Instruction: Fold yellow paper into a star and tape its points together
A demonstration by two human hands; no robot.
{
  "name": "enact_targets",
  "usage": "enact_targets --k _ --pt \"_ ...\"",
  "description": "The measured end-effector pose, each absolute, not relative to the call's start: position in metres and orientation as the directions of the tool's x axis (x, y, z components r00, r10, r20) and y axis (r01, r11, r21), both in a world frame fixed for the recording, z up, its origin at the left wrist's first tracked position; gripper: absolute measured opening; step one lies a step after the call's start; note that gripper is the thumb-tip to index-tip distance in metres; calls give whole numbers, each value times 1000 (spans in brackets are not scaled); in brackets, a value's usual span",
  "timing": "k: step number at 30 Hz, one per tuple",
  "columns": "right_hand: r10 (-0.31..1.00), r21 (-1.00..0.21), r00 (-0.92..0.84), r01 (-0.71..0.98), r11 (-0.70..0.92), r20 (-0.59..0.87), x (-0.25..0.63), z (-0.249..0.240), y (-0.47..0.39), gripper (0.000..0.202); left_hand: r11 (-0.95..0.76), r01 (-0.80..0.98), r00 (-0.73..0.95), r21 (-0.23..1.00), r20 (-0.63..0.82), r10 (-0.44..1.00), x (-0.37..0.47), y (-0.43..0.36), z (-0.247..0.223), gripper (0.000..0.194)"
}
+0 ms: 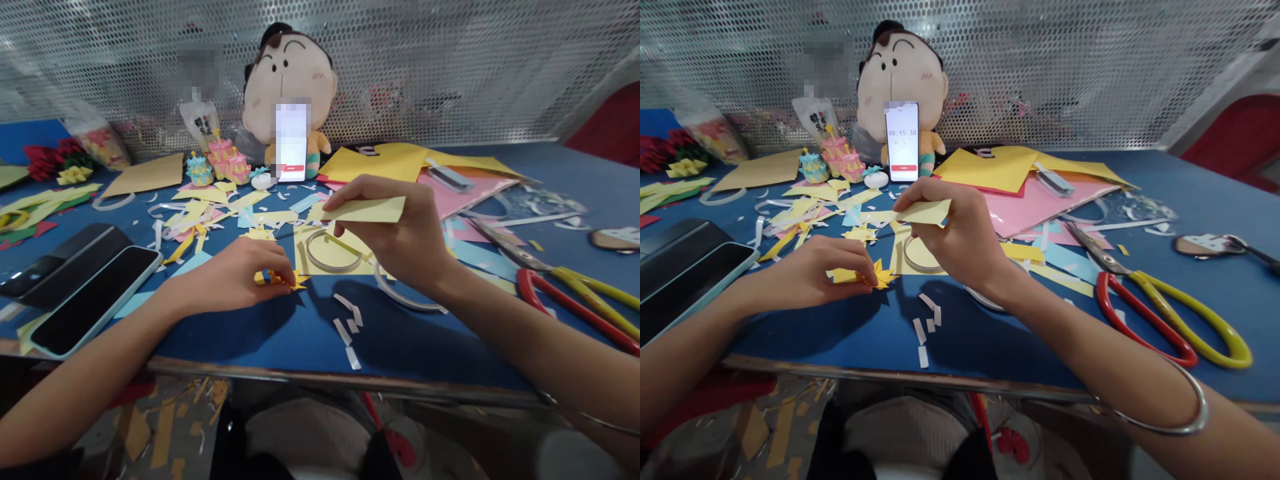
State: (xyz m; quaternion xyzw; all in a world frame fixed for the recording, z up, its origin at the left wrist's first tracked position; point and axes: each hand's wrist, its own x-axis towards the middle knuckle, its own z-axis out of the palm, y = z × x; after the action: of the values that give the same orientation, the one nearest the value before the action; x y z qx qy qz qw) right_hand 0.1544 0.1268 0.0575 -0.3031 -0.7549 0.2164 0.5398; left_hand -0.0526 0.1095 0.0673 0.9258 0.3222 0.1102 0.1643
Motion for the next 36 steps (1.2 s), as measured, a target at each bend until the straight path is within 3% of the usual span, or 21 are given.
enact_targets --k 18,29,36 --pt "680 -643 -242 220 733 692 154 57 128 17 -787 552 776 275 177 606 -53 106 67 13" --pt "700 -662 -232 228 714 675 155 57 128 17 -800 596 779 76 187 598 -54 106 64 15" --pt "656 -617 -245 223 755 714 155 58 128 18 -813 560 785 163 211 583 -55 107 57 17"
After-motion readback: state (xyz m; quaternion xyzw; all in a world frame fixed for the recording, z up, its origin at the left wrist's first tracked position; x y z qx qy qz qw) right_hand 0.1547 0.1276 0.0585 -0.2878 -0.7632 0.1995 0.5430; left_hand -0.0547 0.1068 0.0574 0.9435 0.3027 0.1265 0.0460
